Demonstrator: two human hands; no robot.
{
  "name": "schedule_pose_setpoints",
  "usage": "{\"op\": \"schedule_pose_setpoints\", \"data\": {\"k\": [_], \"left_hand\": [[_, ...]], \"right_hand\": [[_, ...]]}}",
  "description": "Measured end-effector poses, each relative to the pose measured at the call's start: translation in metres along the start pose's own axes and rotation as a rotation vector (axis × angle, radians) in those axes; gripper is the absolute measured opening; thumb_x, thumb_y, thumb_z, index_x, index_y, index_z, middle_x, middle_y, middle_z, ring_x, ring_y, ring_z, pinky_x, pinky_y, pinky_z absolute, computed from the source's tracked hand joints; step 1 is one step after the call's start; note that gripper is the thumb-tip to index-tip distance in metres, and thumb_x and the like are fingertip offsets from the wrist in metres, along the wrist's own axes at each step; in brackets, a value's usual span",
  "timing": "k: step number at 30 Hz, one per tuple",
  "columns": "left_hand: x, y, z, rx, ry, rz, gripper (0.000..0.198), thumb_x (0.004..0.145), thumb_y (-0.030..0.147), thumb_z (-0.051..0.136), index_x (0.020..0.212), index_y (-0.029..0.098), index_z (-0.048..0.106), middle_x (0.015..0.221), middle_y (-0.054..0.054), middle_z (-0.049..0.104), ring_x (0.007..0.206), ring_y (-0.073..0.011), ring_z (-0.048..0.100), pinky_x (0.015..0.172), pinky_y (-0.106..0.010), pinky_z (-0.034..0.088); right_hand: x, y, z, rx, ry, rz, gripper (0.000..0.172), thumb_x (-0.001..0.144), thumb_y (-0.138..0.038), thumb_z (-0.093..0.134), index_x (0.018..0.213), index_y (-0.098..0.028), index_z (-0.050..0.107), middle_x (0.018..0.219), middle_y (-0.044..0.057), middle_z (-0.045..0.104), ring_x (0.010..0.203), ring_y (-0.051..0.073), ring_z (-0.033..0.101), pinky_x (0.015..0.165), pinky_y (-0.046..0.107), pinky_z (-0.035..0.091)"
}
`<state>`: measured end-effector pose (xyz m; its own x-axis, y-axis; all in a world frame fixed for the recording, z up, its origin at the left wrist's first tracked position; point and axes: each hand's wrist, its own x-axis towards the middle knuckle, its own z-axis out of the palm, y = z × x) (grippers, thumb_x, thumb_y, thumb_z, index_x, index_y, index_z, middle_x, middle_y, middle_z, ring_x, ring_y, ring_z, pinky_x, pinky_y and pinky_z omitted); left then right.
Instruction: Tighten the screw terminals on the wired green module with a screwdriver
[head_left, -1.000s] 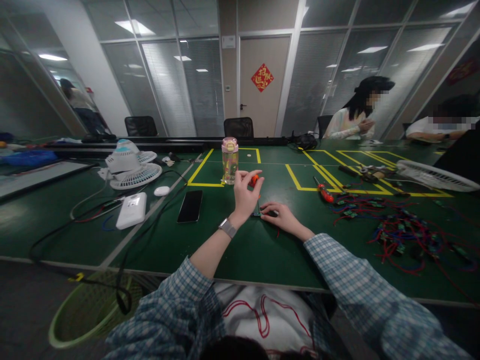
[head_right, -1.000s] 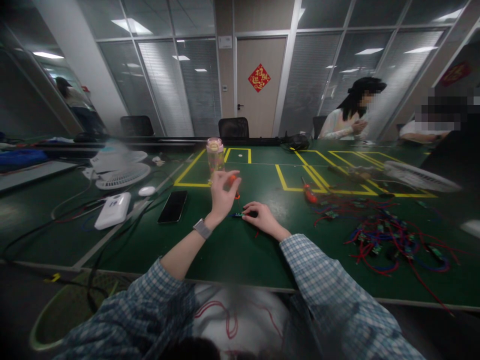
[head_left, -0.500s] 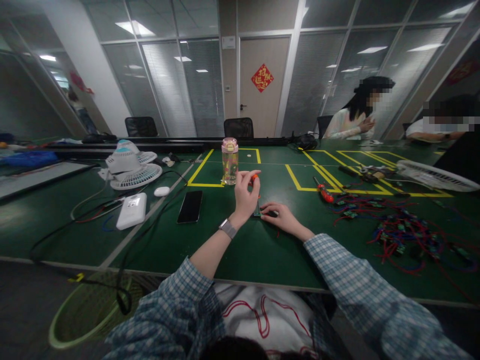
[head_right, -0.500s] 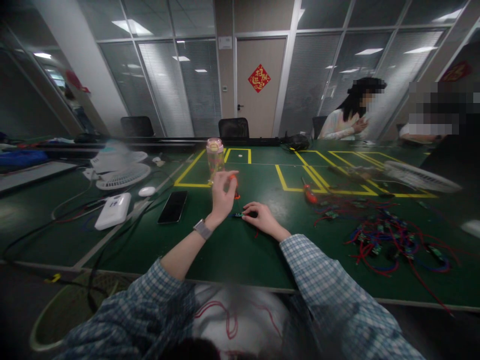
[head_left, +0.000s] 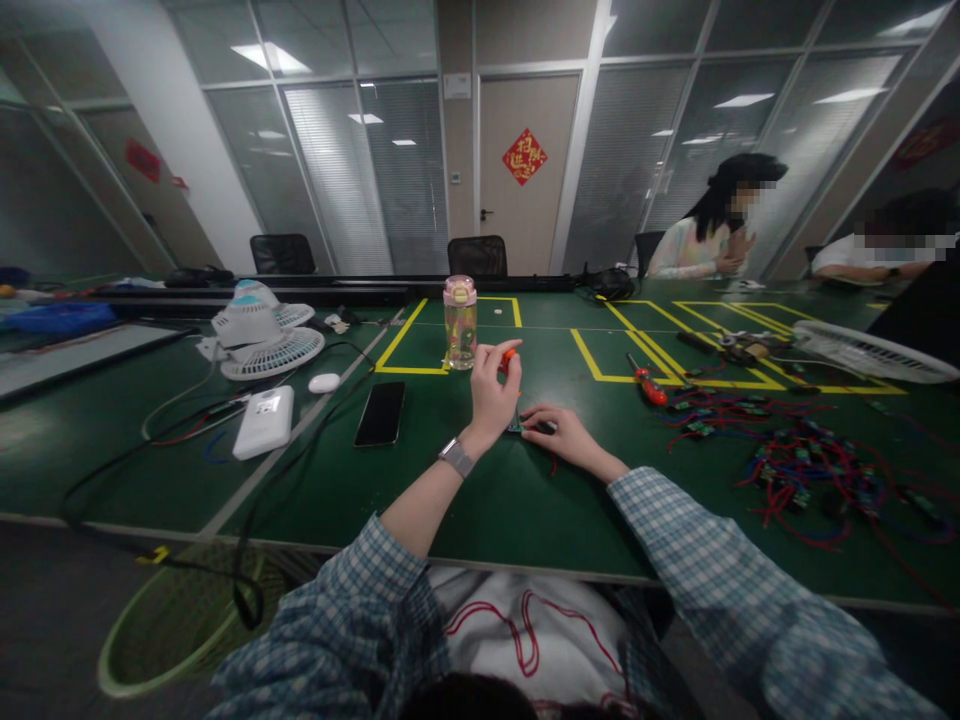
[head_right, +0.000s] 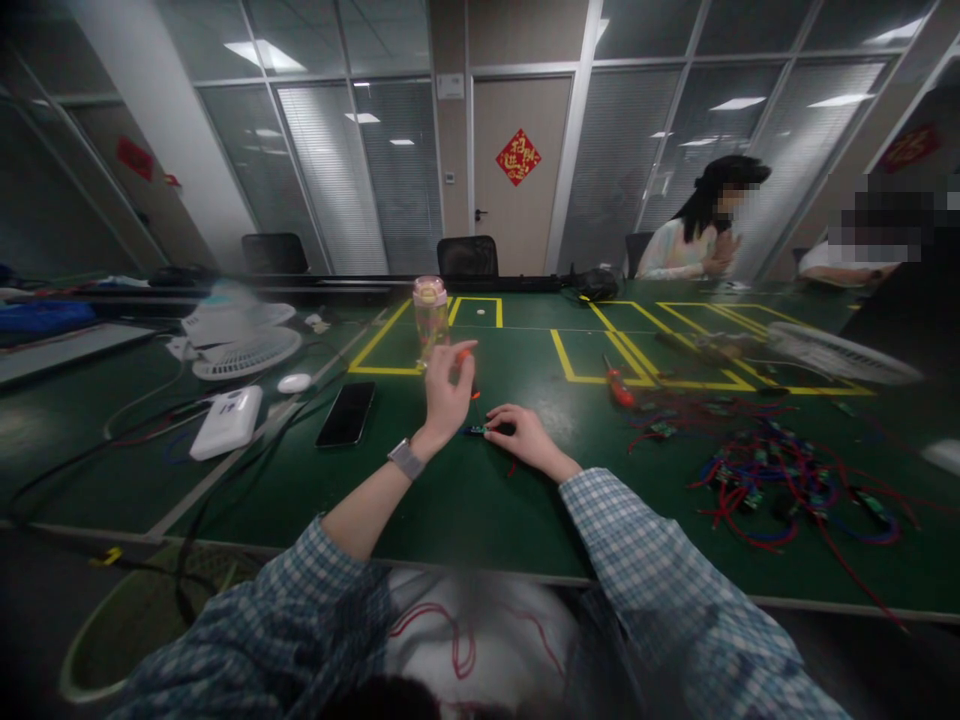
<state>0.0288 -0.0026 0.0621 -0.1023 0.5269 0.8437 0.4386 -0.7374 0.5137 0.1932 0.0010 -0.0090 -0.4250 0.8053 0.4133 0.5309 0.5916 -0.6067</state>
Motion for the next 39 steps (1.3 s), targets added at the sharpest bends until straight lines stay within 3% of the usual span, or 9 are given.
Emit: {"op": "schedule_pose_setpoints", "data": {"k": [9,21,28,39], "left_hand": [[-0.0012,0.0023,-0.0007,-0.017,-0.009,0.022,0.017,0.092,0.024,0.058,0.108,0.022,0.065,0.094,-0.003,0.052,0.081,-0.0133,0.055,0.075,-0.027,0.049],[-0.0007,0.0016,-0.0007,-0.016,-0.005,0.003,0.019,0.093,0.025,0.056,0.11,0.022,0.064,0.092,-0.003,0.053,0.078,-0.0129,0.055,0.075,-0.027,0.049],[0.0006,0.0022,-0.0028,-0.066,-0.042,0.006,0.027,0.099,0.022,0.041,0.114,0.021,0.063,0.102,-0.006,0.061,0.091,-0.0158,0.059,0.08,-0.029,0.05],[-0.0003,0.0006,0.0002,-0.094,-0.052,-0.013,0.023,0.096,0.021,0.047,0.112,0.02,0.063,0.094,-0.004,0.059,0.08,-0.0127,0.057,0.072,-0.024,0.05]], "right_hand": [[-0.0001,0.001,0.0004,-0.01,-0.005,-0.004,0.009,0.079,-0.026,0.069,0.083,-0.02,0.075,0.107,0.008,0.072,0.097,0.023,0.067,0.091,0.04,0.049],[-0.0006,-0.0061,-0.0019,-0.014,-0.02,0.009,0.01,0.08,-0.026,0.068,0.084,-0.019,0.075,0.109,0.009,0.072,0.099,0.023,0.067,0.092,0.039,0.049],[-0.0007,-0.0012,-0.0001,-0.032,0.012,-0.003,0.009,0.078,-0.027,0.07,0.083,-0.021,0.075,0.108,0.008,0.073,0.101,0.024,0.066,0.094,0.043,0.048],[-0.0004,0.0023,0.0021,-0.023,0.011,-0.001,0.01,0.078,-0.027,0.07,0.084,-0.021,0.075,0.109,0.008,0.072,0.101,0.025,0.065,0.094,0.044,0.047]]}}
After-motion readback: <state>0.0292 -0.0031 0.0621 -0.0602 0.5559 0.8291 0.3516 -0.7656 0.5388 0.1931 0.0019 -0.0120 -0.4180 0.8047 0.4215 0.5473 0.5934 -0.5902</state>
